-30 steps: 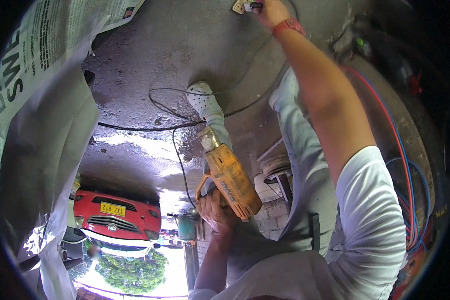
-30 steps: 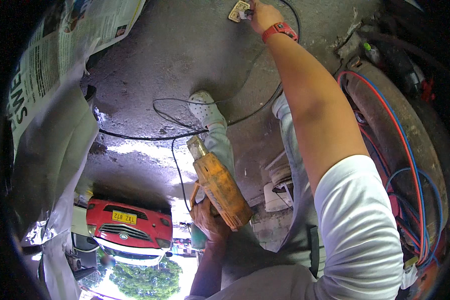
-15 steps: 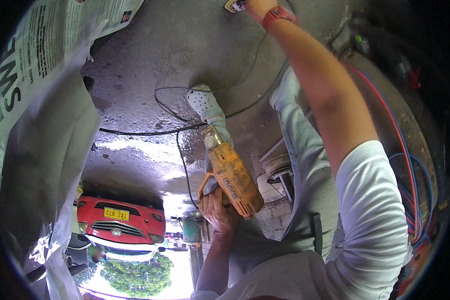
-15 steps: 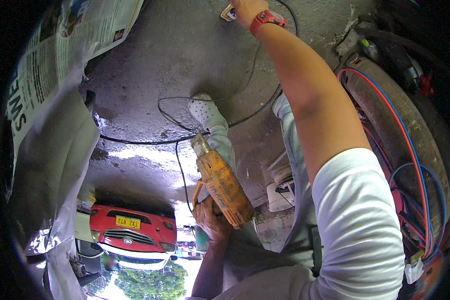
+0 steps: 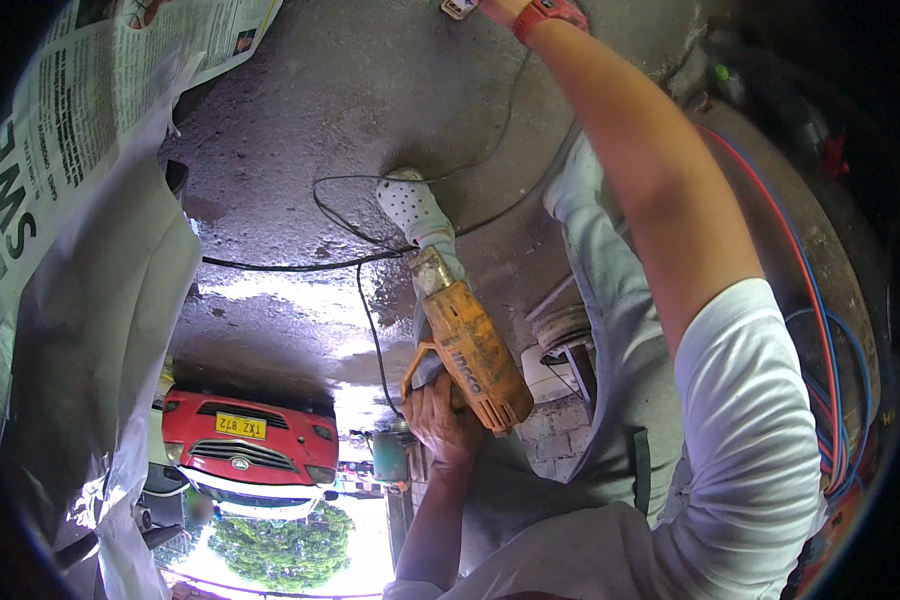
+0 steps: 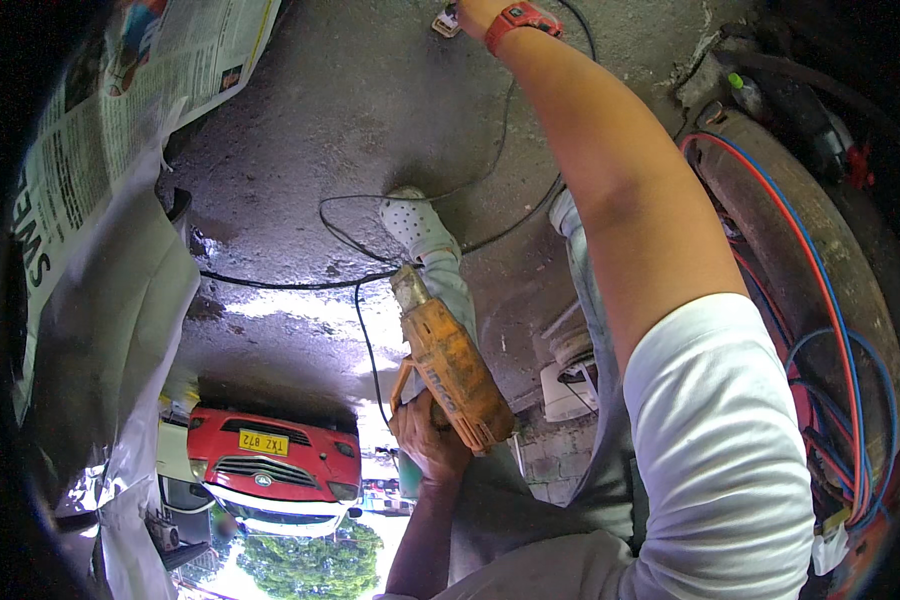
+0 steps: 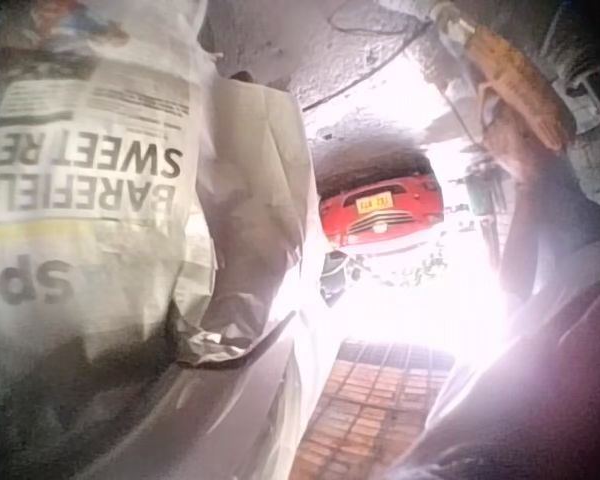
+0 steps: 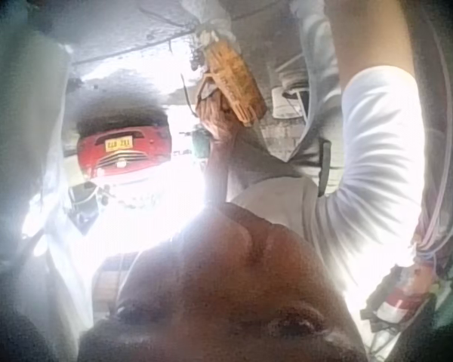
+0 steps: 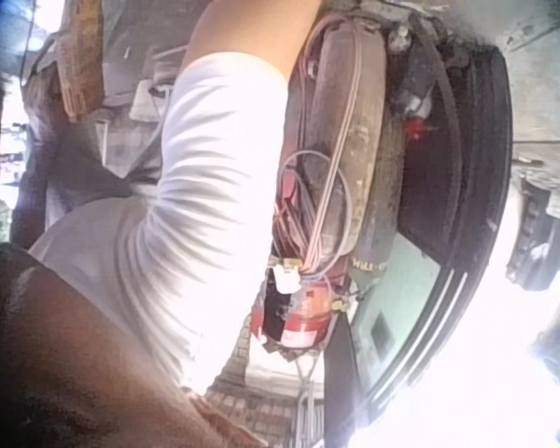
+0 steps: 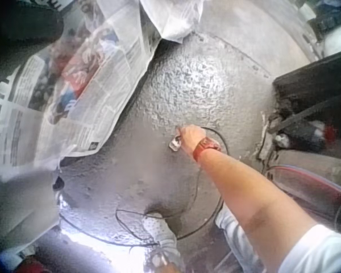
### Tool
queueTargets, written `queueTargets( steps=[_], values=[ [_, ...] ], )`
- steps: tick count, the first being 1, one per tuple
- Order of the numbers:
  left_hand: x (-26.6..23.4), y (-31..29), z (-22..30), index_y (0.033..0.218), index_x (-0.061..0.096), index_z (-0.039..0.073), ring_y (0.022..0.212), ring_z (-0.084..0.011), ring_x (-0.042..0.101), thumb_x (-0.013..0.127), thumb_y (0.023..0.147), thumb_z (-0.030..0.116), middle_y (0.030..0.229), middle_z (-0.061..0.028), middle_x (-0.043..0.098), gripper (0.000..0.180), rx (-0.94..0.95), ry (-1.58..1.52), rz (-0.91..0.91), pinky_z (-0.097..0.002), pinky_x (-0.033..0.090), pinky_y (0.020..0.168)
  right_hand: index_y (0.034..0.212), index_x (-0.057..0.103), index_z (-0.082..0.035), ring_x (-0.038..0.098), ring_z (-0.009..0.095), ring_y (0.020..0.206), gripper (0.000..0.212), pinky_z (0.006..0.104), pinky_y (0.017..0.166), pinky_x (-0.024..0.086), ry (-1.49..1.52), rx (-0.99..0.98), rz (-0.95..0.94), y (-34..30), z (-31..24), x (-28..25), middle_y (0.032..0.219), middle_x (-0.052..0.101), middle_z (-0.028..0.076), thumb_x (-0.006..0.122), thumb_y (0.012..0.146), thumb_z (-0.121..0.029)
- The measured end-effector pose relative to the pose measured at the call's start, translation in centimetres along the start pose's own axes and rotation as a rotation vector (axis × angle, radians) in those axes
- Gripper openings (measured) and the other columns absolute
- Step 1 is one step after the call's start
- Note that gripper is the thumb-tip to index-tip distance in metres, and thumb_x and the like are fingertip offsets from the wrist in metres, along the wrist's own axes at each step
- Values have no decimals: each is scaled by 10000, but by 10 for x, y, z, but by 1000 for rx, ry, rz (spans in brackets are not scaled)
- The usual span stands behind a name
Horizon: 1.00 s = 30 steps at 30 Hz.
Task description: The person uses an electric sander to smooth the surface of a car bumper. The bumper is partially covered with newspaper and masking tape. The person moves the sander along the bumper's edge and side, adjusting position and handling the power cord as needed.
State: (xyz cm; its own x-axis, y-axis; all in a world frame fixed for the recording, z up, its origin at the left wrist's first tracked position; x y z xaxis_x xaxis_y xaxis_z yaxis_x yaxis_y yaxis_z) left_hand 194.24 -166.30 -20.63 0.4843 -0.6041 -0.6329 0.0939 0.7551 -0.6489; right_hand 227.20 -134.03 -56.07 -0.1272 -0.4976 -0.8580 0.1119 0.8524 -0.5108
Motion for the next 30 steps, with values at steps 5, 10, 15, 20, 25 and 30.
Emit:
queueTargets(
  steps=[5, 10, 15, 20, 25, 30],
  values=[
    [2, 0, 1, 1105, 678, 51, 764, -317, 602, 738, 783, 173, 818, -121, 630, 349, -21, -4, -12, -441, 427, 801, 1003, 761, -128, 752, 324, 909, 183, 458, 755, 588, -56, -44, -25, 0, -13, 7, 943, 761, 153, 621, 920, -211],
    [5, -3, -2, 1114, 682, 65, 777, -324, 605, 709, 773, 137, 839, -123, 643, 350, -21, 21, 3, -454, 429, 807, 1102, 693, -39, 749, 359, 886, 234, 456, 746, 593, -120, -249, -36, -18, -45, 24, 927, 753, 187, 593, 947, -184],
    [-1, 8, 10, 1126, 673, 61, 815, -333, 614, 677, 771, 111, 892, -128, 664, 359, -69, 32, -61, -468, 437, 850, 1166, 638, -37, 744, 334, 864, 242, 441, 708, 598, -103, -276, -79, -34, -61, 31, 920, 741, 156, 540, 957, -109],
    [-3, 9, 19, 1190, 620, 21, 855, -371, 611, 804, 800, 327, 951, -159, 649, 529, 32, 54, 30, -489, 437, 874, 1277, 585, -44, 604, 338, 1231, 446, 471, 970, 503, -77, -108, 221, -72, -26, -29, 1319, 620, 192, 721, 909, -258],
    [-8, -12, 35, 1266, 570, -6, 1057, -418, 599, 832, 772, 265, 1121, -210, 647, 622, 9, -3, 74, -510, 457, 929, 1447, 475, -33, 519, 418, 1269, 632, 530, 1059, 420, 413, 71, 60, -254, -8, -77, 1393, 530, 243, 718, 919, -284],
    [-29, -32, 93, 1395, 470, -18, 1247, -397, 570, 831, 783, 165, 1285, -228, 610, 734, 13, -288, 12, -477, 432, 1075, 1434, 498, -6, 554, 395, 1315, 566, 448, 1094, 457, 937, 77, -452, -460, -27, -149, 1393, 564, 291, 660, 922, -183]
  ],
)
Point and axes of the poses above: each hand's wrist, its own y-axis towards the middle knuckle, its own x-axis out of the palm, z = x × y, the point moved 7 cm from there along y, towards the middle knuckle
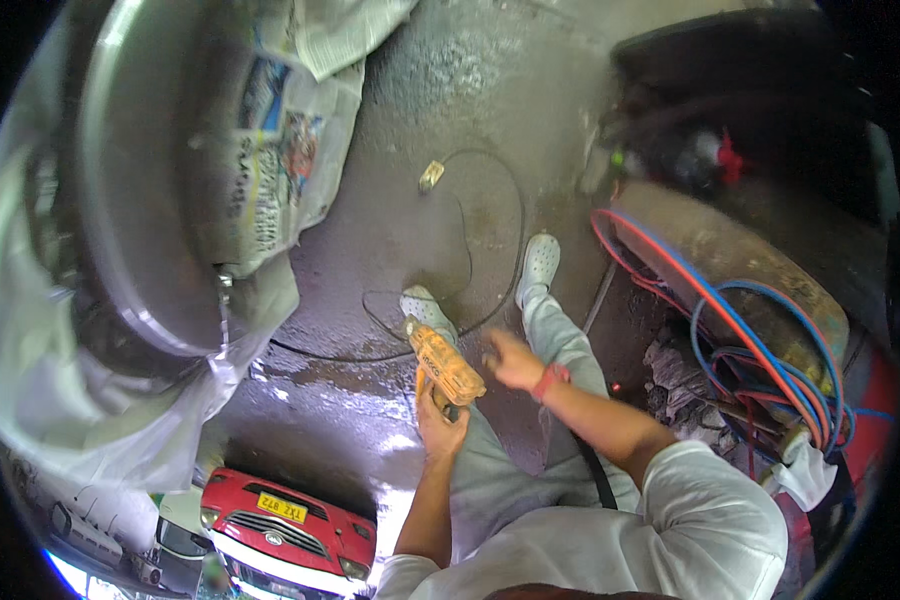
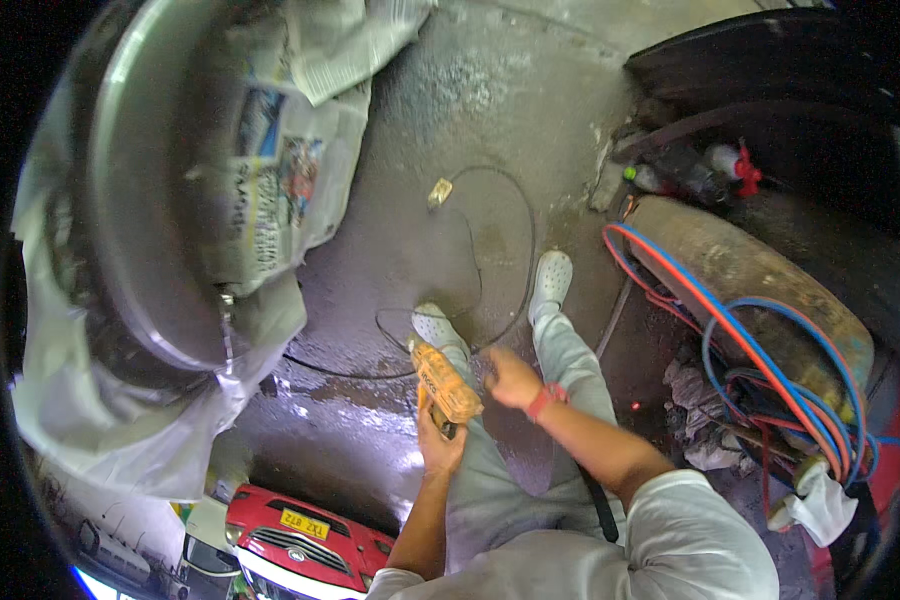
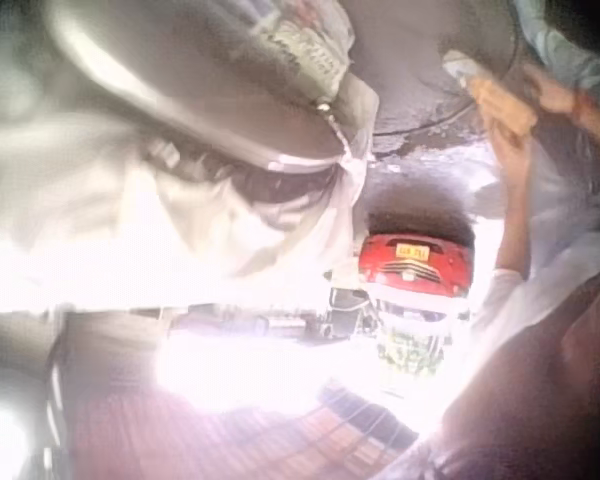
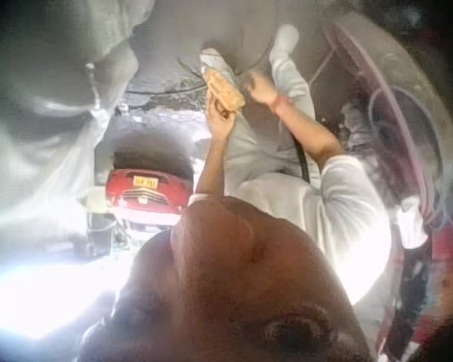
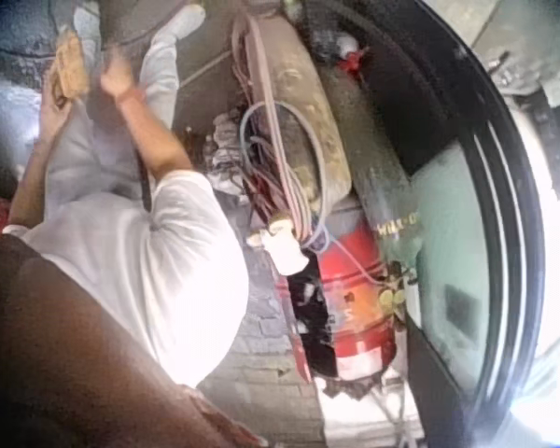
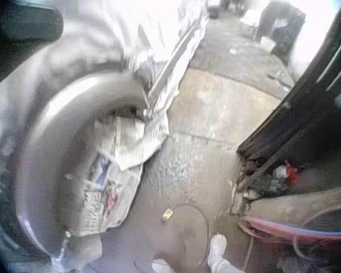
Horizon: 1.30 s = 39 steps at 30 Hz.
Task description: The person uses an electric sander to smooth the surface of a car bumper. The bumper is partially covered with newspaper and masking tape. The person moves the sander along the bumper's edge and side, adjusting position and handling the power cord as needed.
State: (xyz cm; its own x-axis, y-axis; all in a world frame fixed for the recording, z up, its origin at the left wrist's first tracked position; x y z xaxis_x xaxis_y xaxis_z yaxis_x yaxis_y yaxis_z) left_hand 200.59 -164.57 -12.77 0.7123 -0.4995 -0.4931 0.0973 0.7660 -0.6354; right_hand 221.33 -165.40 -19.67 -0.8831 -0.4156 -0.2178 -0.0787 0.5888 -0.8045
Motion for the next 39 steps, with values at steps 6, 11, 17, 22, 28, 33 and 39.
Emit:
queueTargets(
  steps=[6, 11, 17, 22, 28, 33, 39],
  values=[
    [-25, -23, 126, 1572, 251, -19, 1419, -371, 441, 595, 969, 526, 1541, -271, 401, 883, -123, -568, -227, -464, 410, 1122, 1480, 429, 4, 624, 391, 1255, 645, 447, 1044, 497, 620, -113, 43, -110, -95, -5, 1359, 608, 282, 638, 990, -359],
    [-81, -32, 216, 1594, 264, -20, 1507, -336, 299, 309, 1048, 668, 1638, -203, 257, 880, 216, -520, -35, -453, 224, 1234, 1285, 586, 29, 649, 401, 1186, 510, 466, 974, 509, 420, -62, 177, -149, -219, -111, 1231, 674, 270, 666, 978, -370],
    [-99, -81, 215, 1576, 358, 0, 1522, -306, 291, 230, 965, 823, 1635, -211, 315, 1033, 119, -856, -126, -429, 211, 1238, 1107, 655, -2, 611, 141, 748, 236, 338, 712, 523, 771, -374, 284, -161, -313, -136, 889, 667, 43, 668, 992, -208],
    [-129, -130, 180, 1251, 675, 58, 1316, -360, 537, 549, 948, 703, 1307, -189, 653, 723, 211, -242, -42, -468, 340, 1154, 1202, 579, -5, 616, 115, 706, 349, 310, 627, 511, 558, -382, -19, -198, -384, -117, 896, 663, 56, 674, 997, -271],
    [-127, -151, 99, 1237, 682, 66, 1316, -369, 547, 711, 886, 569, 1323, -192, 656, 613, -93, 65, -162, -477, 379, 1134, 1184, 549, -1, 580, 99, 677, 353, 288, 624, 518, 497, -429, -160, -201, -443, -121, 902, 629, 35, 695, 1001, -266],
    [-120, -156, 9, 1460, 554, 48, 1405, -346, 507, 662, 894, 639, 1471, -211, 569, 825, -376, -31, -247, -415, 400, 1146, 1155, 603, -10, 598, 116, 647, 380, 295, 570, 514, 611, -477, 6, -184, -479, -179, 873, 635, 34, 699, 993, -341],
    [-169, -132, 80, 1252, 655, 86, 1207, -348, 644, 650, 949, 536, 1262, -183, 695, 542, -344, -83, -119, -430, 483, 1011, 1151, 602, -52, 618, 143, 645, 353, 314, 554, 526, 763, -501, 158, -143, -494, -272, 872, 637, 39, 706, 990, -348]
  ],
)
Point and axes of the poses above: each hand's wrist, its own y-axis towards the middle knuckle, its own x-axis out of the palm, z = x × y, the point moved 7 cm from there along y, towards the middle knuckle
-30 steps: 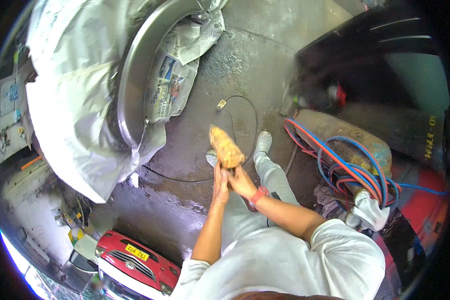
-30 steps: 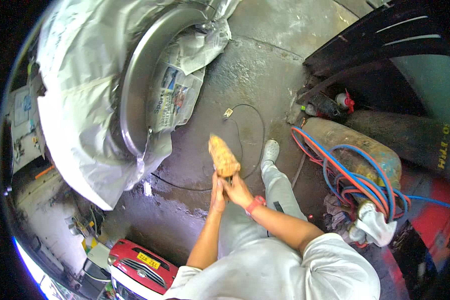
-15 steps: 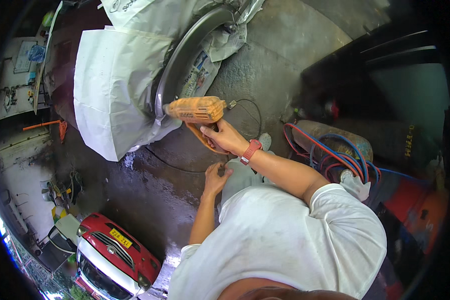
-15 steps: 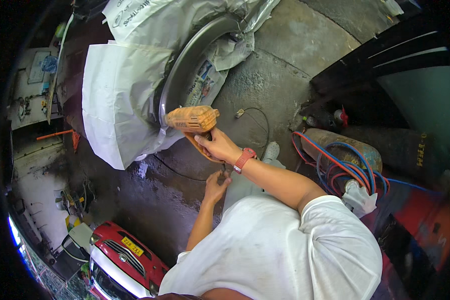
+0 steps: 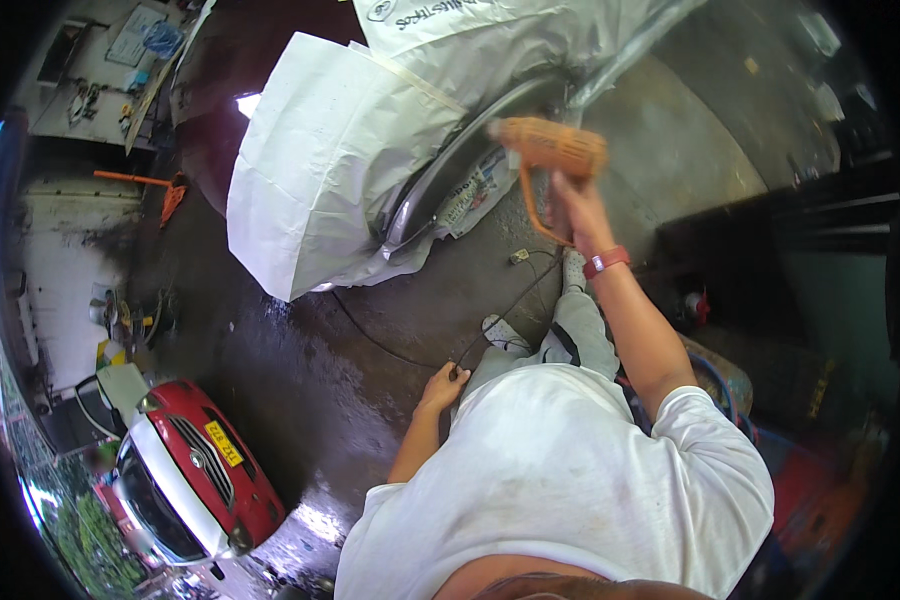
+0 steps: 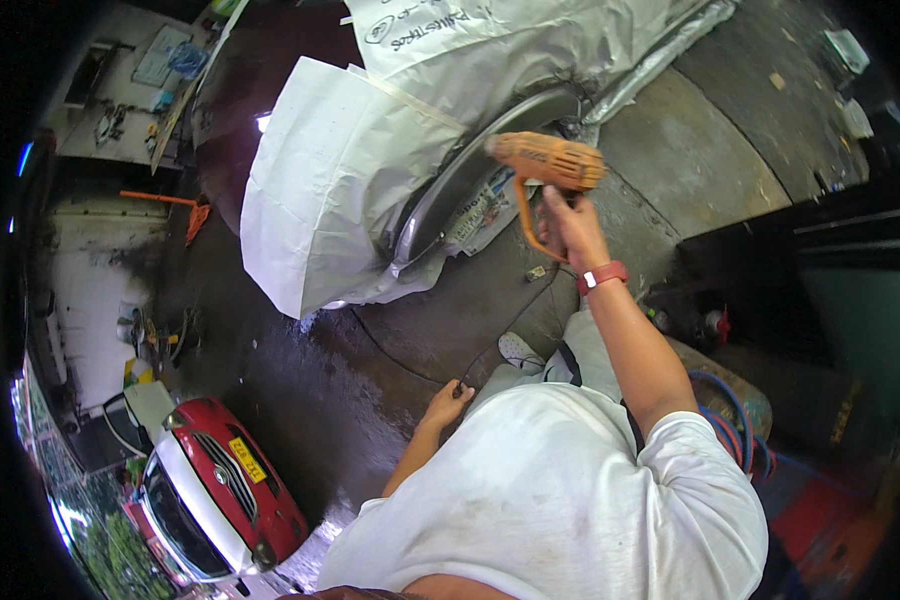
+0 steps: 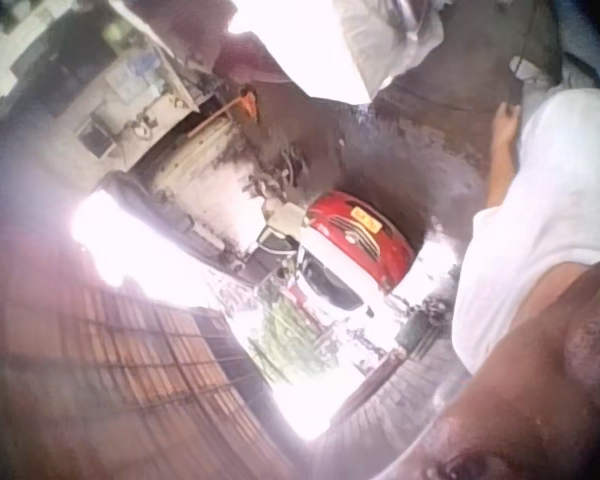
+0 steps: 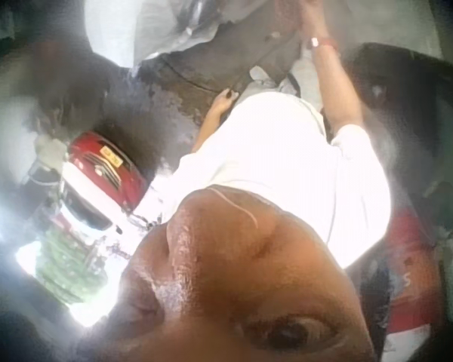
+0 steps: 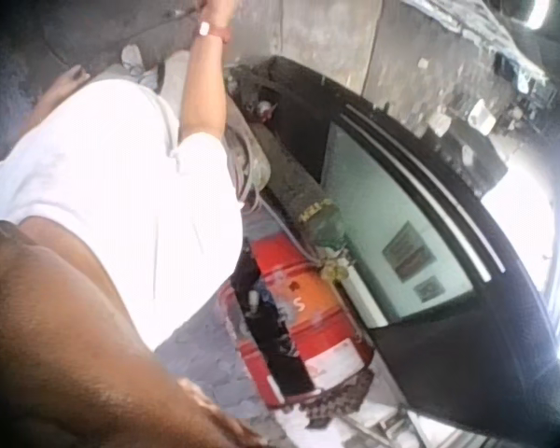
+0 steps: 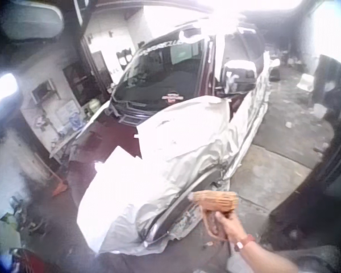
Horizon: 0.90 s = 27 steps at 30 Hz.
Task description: The person uses an electric sander to smooth the surface of a car bumper. The bumper is partially covered with newspaper and masking tape. The person moves the sander along the bumper's edge and side, adjusting position and handling the power cord as needed.
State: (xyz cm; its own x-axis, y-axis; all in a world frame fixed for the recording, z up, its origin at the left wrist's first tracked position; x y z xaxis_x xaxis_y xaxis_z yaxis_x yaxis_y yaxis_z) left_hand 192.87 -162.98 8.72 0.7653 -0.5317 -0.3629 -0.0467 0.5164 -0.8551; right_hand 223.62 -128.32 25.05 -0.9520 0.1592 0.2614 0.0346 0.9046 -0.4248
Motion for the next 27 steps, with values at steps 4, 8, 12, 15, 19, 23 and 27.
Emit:
queueTargets(
  steps=[4, 8, 12, 15, 19, 23, 27],
  values=[
    [-5, 10, 55, 1206, 664, 99, 1122, -327, 678, 664, 965, 484, 1173, -169, 724, 455, 40, -88, 145, -426, 505, 958, 1138, 597, -67, 621, 152, 639, 337, 316, 546, 530, 26, -13, 89, 58, -28, -56, 860, 638, 44, 712, 986, -344],
    [2, 21, 102, 1192, 663, 46, 1018, -303, 692, 623, 1016, 398, 1082, -163, 732, 396, 103, -219, 222, -407, 520, 904, 1084, 584, -10, 622, 167, 612, 356, 327, 520, 529, 59, -10, 156, 127, -42, -113, 837, 646, 65, 714, 985, -327],
    [2, 23, 175, 1167, 686, 46, 982, -303, 693, 556, 1054, 314, 1042, -164, 731, 319, 178, -231, 237, -406, 522, 883, 1054, 579, 25, 622, 185, 594, 339, 352, 509, 532, 104, 41, 193, 186, -50, -173, 817, 649, 86, 695, 997, -289],
    [0, 22, 223, 1171, 701, 43, 966, -298, 693, 526, 1060, 260, 1032, -165, 727, 300, 166, -217, 249, -398, 524, 875, 1075, 578, 28, 623, 195, 592, 322, 357, 509, 531, 101, 92, 276, 224, -51, -211, 812, 646, 95, 682, 1003, -268],
    [-7, 17, 266, 1207, 696, 22, 961, -300, 691, 519, 1056, 224, 1043, -177, 722, 308, 193, -197, 264, -387, 523, 880, 1151, 576, 29, 642, 202, 644, 363, 361, 543, 533, 64, 165, 383, 261, -49, -233, 872, 658, 117, 667, 1006, -290],
    [-2, 21, 298, 1219, 674, -13, 856, -268, 670, 544, 1060, 209, 992, -200, 706, 303, 265, -224, 274, -369, 518, 793, 1407, 549, 10, 631, 266, 1168, 559, 403, 941, 520, 37, 75, 442, 301, -27, -275, 1313, 643, 130, 663, 998, -353],
    [-4, 37, 281, 1196, 701, 50, 862, -303, 698, 572, 1023, 227, 946, -185, 714, 280, 244, -221, 344, -398, 527, 795, 1431, 506, 0, 623, 247, 1156, 549, 408, 1000, 486, -187, 71, 485, 305, -26, -251, 1309, 633, 123, 683, 993, -279]
  ],
)
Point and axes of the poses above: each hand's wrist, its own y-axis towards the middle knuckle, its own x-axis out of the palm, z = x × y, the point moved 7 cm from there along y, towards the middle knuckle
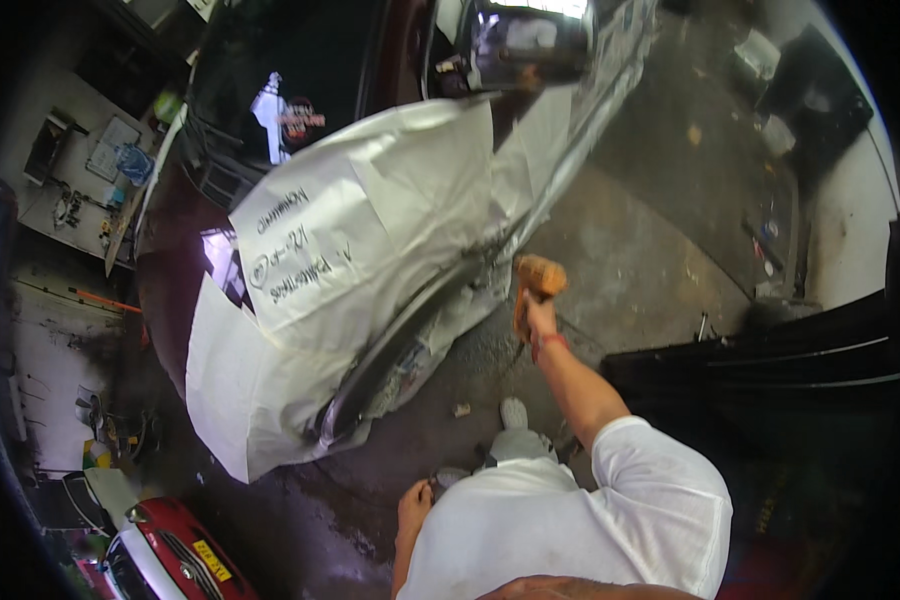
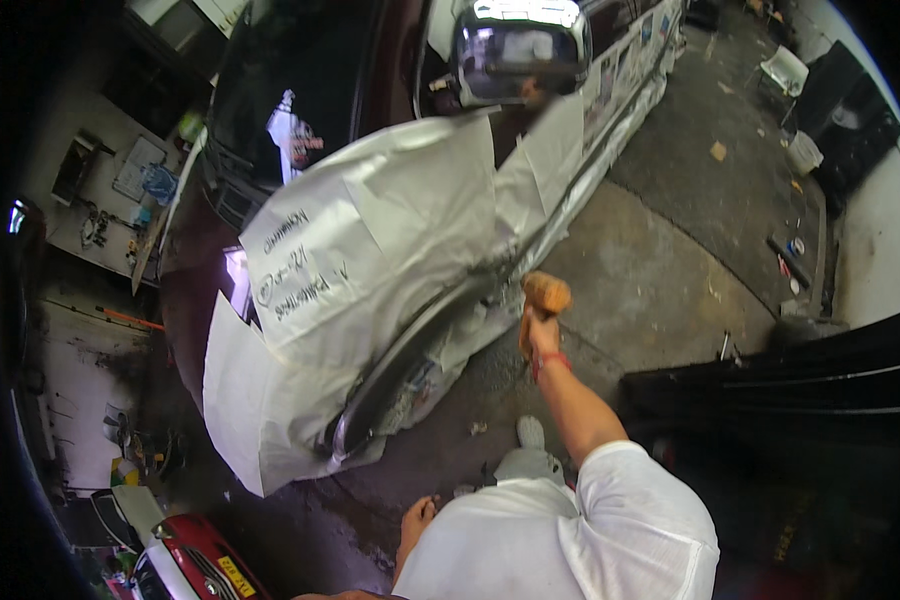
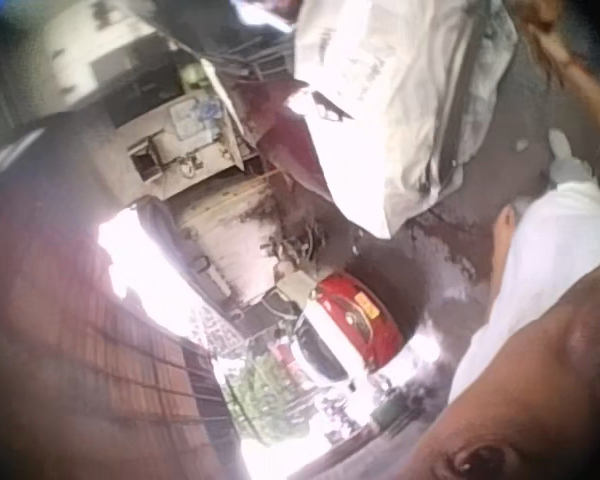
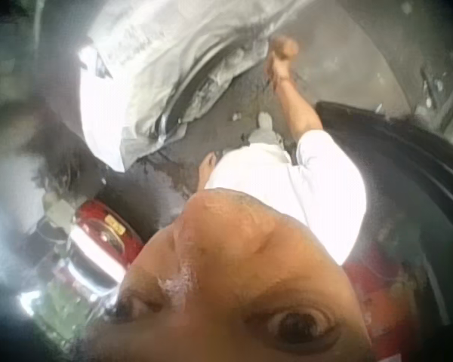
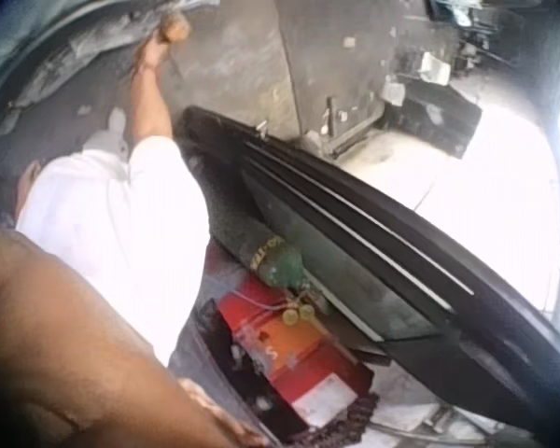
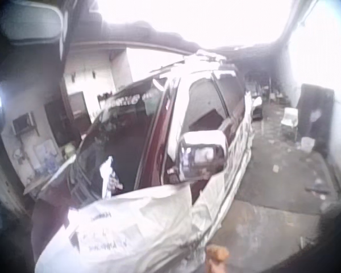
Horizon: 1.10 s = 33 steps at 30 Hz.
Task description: The person uses an electric sander to smooth the surface of a car bumper. The bumper is partially covered with newspaper and masking tape. The person moves the sander along the bumper's edge and side, adjusting position and handling the power cord as needed.
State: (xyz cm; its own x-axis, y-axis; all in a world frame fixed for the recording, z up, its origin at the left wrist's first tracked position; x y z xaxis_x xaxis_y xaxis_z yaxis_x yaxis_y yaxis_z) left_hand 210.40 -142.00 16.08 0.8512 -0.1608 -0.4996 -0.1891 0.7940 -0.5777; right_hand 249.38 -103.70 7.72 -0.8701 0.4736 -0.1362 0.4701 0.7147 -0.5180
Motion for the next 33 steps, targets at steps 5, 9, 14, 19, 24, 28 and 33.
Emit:
queueTargets(
  steps=[5, 9, 14, 19, 24, 28, 33],
  values=[
    [8, 7, -9, 1211, 723, 102, 920, -336, 709, 579, 1008, 233, 973, -174, 734, 281, -103, 89, -38, -418, 529, 835, 1256, 557, -18, 640, 209, 814, 378, 392, 699, 536, 123, 95, -343, -44, 6, -7, 1015, 647, 82, 697, 985, -241],
    [13, 9, -13, 1211, 733, 125, 900, -288, 712, 573, 1016, 251, 945, -148, 734, 282, -214, 67, -34, -399, 529, 829, 1169, 550, -28, 619, 214, 662, 341, 380, 540, 510, 192, 213, -382, -65, -10, -13, 896, 616, 81, 715, 979, -258],
    [20, 17, -15, 1208, 729, 116, 899, -259, 714, 567, 1027, 318, 941, -133, 734, 315, -213, 40, -30, -386, 533, 835, 1280, 503, -43, 625, 217, 652, 419, 387, 547, 522, 176, 236, -162, -15, 0, -32, 896, 614, 77, 701, 987, -267],
    [35, 33, -3, 1174, 680, 21, 849, -334, 667, 560, 1057, 301, 1010, -208, 716, 327, -33, 13, -24, -382, 521, 803, 1483, 450, -75, 560, 311, 1265, 646, 500, 1042, 464, 232, 186, -50, 23, -16, -38, 1404, 567, 138, 698, 967, -375],
    [50, 28, 0, 1225, 703, 29, 1050, -369, 705, 578, 1031, 236, 1135, -214, 729, 310, 47, 45, -26, -405, 538, 900, 1262, 580, -47, 608, 191, 776, 371, 381, 650, 500, 40, 106, -169, 39, 17, -43, 982, 642, 78, 696, 965, -237],
    [36, 9, -9, 1218, 713, 40, 1066, -376, 697, 587, 1019, 225, 1154, -211, 726, 300, -33, 92, -17, -413, 537, 916, 1249, 583, -57, 612, 185, 734, 312, 356, 634, 500, 69, 166, -350, -21, 11, -21, 927, 635, 66, 676, 972, -170],
    [22, -4, 14, 1213, 717, 54, 1065, -361, 695, 592, 1016, 218, 1152, -198, 727, 286, -148, 83, -22, -403, 530, 923, 1263, 586, 10, 653, 197, 772, 379, 367, 672, 513, 70, 208, -199, -2, 15, -18, 971, 680, 88, 694, 968, -203]
  ],
)
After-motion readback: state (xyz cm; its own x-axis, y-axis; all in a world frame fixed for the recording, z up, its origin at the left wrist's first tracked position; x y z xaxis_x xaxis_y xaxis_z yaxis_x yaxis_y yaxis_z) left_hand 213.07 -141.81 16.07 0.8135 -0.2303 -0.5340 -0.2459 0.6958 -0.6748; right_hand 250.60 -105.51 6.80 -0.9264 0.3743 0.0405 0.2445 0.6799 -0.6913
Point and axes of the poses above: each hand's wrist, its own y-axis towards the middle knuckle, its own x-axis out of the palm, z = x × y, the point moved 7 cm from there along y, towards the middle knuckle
